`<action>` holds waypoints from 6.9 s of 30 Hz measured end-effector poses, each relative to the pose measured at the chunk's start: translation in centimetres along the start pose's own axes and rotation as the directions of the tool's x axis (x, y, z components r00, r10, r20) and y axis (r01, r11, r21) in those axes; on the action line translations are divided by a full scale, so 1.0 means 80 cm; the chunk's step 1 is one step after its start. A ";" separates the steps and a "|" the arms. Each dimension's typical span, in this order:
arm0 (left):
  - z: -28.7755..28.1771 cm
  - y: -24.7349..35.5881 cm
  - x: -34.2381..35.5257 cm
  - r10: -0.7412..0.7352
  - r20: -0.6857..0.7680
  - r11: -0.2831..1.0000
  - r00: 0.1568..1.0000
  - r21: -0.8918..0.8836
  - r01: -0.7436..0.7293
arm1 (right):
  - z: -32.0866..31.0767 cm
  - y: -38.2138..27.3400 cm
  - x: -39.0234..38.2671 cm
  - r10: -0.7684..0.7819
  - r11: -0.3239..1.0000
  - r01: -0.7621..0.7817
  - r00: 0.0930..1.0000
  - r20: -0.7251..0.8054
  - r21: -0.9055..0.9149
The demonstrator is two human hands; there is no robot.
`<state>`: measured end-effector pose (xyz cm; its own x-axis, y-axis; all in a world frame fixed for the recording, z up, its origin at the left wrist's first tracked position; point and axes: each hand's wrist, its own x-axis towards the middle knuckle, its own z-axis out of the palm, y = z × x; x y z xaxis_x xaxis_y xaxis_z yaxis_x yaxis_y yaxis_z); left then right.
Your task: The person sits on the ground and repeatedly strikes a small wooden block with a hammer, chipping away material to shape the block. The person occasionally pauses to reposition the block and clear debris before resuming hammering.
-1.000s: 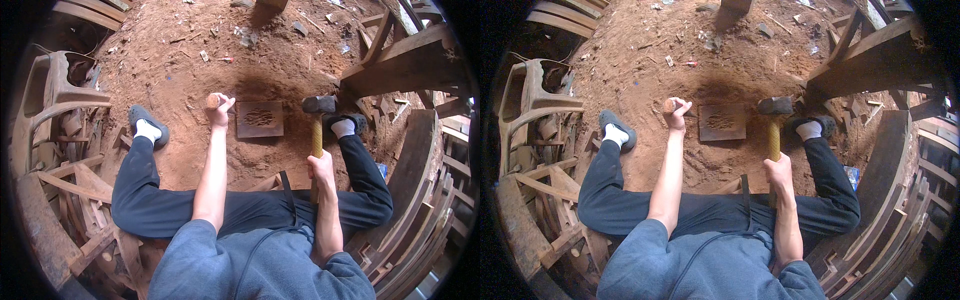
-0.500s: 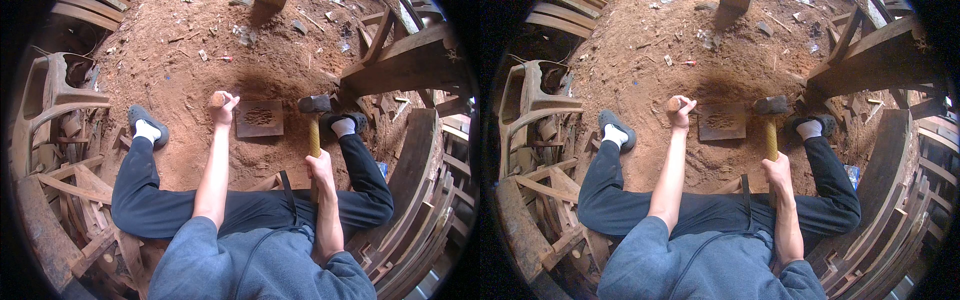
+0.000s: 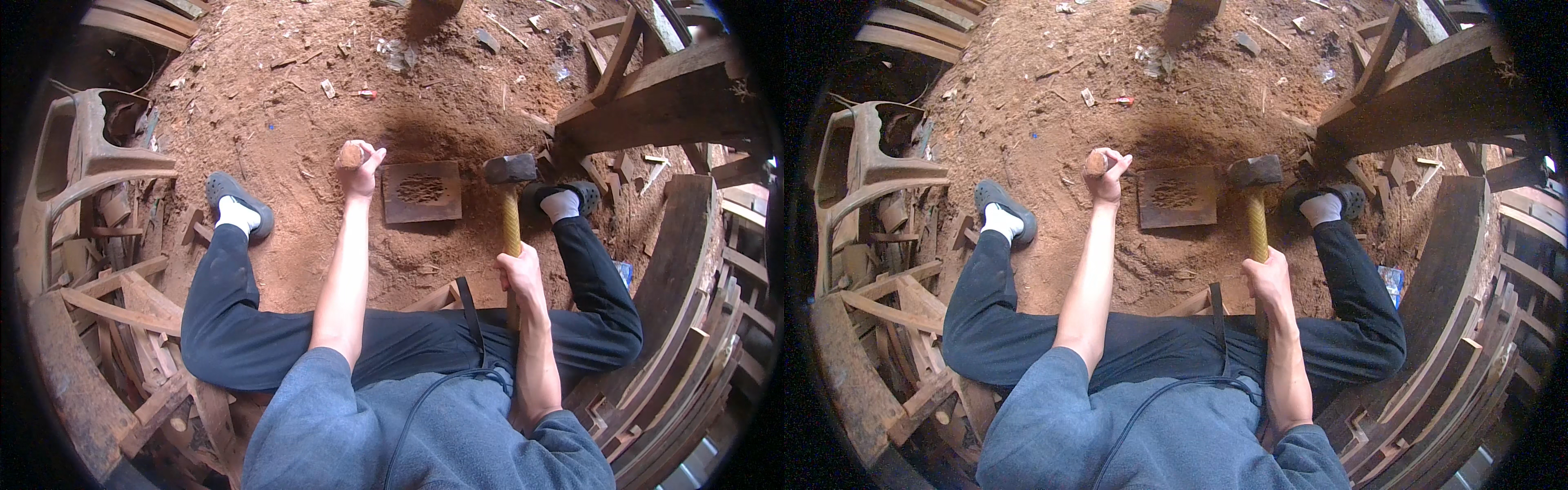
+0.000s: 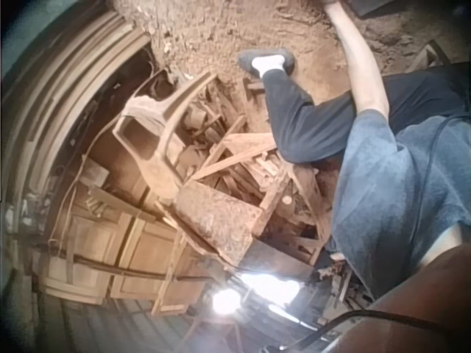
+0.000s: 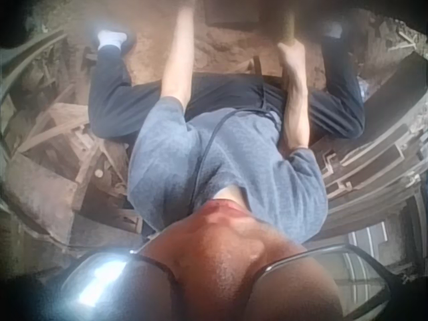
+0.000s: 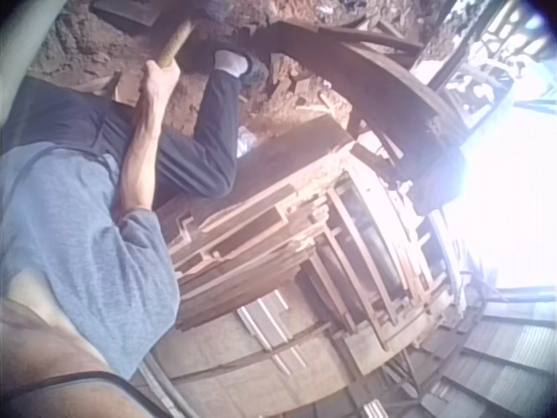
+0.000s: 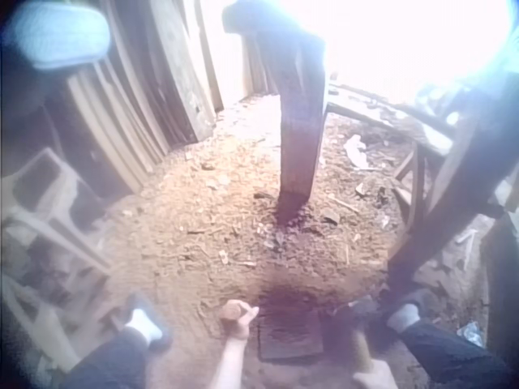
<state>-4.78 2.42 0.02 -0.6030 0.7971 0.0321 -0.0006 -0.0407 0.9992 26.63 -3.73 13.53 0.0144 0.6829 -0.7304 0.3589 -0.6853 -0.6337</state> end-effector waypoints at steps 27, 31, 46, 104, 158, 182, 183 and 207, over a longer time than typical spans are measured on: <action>-0.072 0.084 -0.066 -0.723 0.565 0.690 0.398 0.554 0.466 | 0.008 0.001 0.001 -0.006 1.000 0.005 1.000 -0.007 -0.005; -0.051 0.058 -0.106 -0.902 0.175 0.332 0.393 0.865 0.376 | 0.008 0.001 0.000 -0.029 0.999 0.029 1.000 -0.001 0.026; -0.028 0.017 -0.163 -0.606 0.245 0.361 0.757 0.932 -0.012 | 0.007 0.003 0.001 -0.011 1.000 0.011 1.000 -0.009 0.008; -0.004 0.052 -0.193 -0.810 -0.063 0.203 0.583 0.902 0.380 | 0.010 0.009 0.008 0.048 0.986 -0.045 0.999 0.015 -0.162; -0.024 0.000 -0.163 -0.607 0.092 0.292 0.789 0.950 0.114 | 0.011 0.014 0.012 0.067 0.987 -0.063 0.998 0.018 -0.148; -0.004 0.161 -0.096 -0.282 0.340 0.367 0.897 0.902 -0.226 | 0.010 0.017 0.014 0.082 0.980 -0.076 0.996 0.026 -0.181; -0.004 0.157 -0.098 -0.293 0.350 0.344 0.890 0.907 -0.244 | 0.009 0.018 0.014 0.085 0.979 -0.080 0.996 0.022 -0.186; -0.017 0.058 -0.099 -0.152 0.152 0.975 0.977 0.185 0.124 | 0.011 0.012 0.013 0.105 0.971 -0.099 0.994 0.018 -0.217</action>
<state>-1.08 -4.94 4.37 -0.4679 0.8760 -0.1172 0.0721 0.1700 0.9828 26.18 -3.93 11.96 0.0357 0.6023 -0.7975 0.5501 -0.6781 -0.4875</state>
